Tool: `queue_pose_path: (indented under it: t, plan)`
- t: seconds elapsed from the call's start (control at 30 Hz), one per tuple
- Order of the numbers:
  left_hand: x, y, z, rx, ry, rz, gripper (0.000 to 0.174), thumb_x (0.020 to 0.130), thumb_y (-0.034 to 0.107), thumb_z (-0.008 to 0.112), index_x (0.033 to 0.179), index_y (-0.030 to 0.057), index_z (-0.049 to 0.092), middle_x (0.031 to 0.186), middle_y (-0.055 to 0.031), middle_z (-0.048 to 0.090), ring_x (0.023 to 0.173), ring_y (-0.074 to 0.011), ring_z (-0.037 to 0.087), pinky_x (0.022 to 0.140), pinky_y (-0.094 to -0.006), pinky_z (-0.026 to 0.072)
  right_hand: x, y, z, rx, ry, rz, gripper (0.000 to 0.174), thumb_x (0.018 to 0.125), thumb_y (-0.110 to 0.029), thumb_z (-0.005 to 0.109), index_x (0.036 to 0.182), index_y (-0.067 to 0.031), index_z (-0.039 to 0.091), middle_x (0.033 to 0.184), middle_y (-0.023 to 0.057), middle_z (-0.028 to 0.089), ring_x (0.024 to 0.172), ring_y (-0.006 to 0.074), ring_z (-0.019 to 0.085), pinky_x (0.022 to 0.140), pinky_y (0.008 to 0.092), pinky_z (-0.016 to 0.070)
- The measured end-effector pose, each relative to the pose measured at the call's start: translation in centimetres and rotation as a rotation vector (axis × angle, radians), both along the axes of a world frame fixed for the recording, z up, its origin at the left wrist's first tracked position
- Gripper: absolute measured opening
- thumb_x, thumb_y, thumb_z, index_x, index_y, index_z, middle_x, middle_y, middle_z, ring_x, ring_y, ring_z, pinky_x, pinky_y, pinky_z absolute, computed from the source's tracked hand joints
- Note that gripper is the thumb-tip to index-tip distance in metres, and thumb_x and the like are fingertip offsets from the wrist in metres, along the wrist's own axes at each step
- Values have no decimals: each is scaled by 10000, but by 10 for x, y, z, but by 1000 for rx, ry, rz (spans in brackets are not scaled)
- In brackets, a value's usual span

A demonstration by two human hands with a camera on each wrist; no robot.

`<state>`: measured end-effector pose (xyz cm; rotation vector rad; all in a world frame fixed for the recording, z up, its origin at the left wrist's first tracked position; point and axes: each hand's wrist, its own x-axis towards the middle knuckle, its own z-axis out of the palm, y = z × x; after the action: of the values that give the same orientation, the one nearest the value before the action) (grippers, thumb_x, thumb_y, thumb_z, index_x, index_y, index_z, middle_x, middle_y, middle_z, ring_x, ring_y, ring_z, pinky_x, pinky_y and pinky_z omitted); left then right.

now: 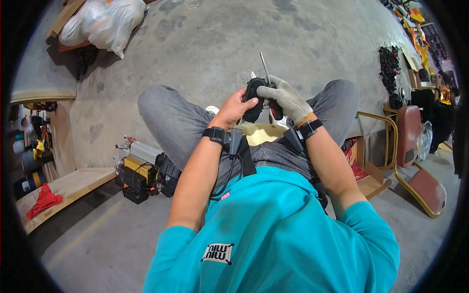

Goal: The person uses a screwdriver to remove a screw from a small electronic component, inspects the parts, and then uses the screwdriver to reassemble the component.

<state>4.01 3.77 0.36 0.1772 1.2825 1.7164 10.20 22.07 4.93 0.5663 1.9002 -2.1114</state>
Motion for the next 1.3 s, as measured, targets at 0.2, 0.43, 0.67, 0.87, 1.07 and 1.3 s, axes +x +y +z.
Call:
queue_pose_path:
  t: [0.2,0.43,0.67,0.87,1.07,1.3]
  plan:
    - [-3,-1,-3,-127,116,-98,281,924,124,656,1168,-8,611,1027,-33,666,900,-111,622,816,-277,518,3,-12,-3,131,37,8,494,804,-261,722,1177,23,567,830,75,631,702,126,633,598,263,520]
    - [-1,0,-3,-153,240,-88,228,908,68,626,1126,2,632,992,-17,671,876,-93,620,777,-257,517,-2,-23,7,548,101,-14,501,785,-293,735,1115,41,559,815,136,655,707,179,659,637,316,550]
    - [0,3,-2,-173,98,-87,258,955,113,600,1170,-28,575,978,-106,692,852,-176,688,786,-306,559,-7,-18,0,190,-42,-142,354,913,-290,627,984,56,602,742,92,631,580,131,613,516,284,524]
    - [-2,1,7,-141,1,70,238,982,131,556,1154,-35,566,974,-110,691,900,-184,682,789,-312,557,-2,-14,-14,144,-23,-251,407,911,-331,610,1077,40,592,798,79,624,600,122,592,519,264,489]
    - [-18,-7,-10,-58,29,255,255,981,157,569,1155,-28,572,1038,-130,682,945,-225,678,845,-339,544,5,-25,-9,66,-126,-123,461,854,-360,671,1083,32,592,794,53,600,627,121,585,569,280,495]
    - [-15,-6,-3,137,-82,400,341,977,159,579,1250,-31,501,1196,-164,612,1112,-278,623,924,-408,537,3,-53,-9,114,-62,70,381,832,-346,677,956,11,627,724,34,595,627,105,573,564,252,469]
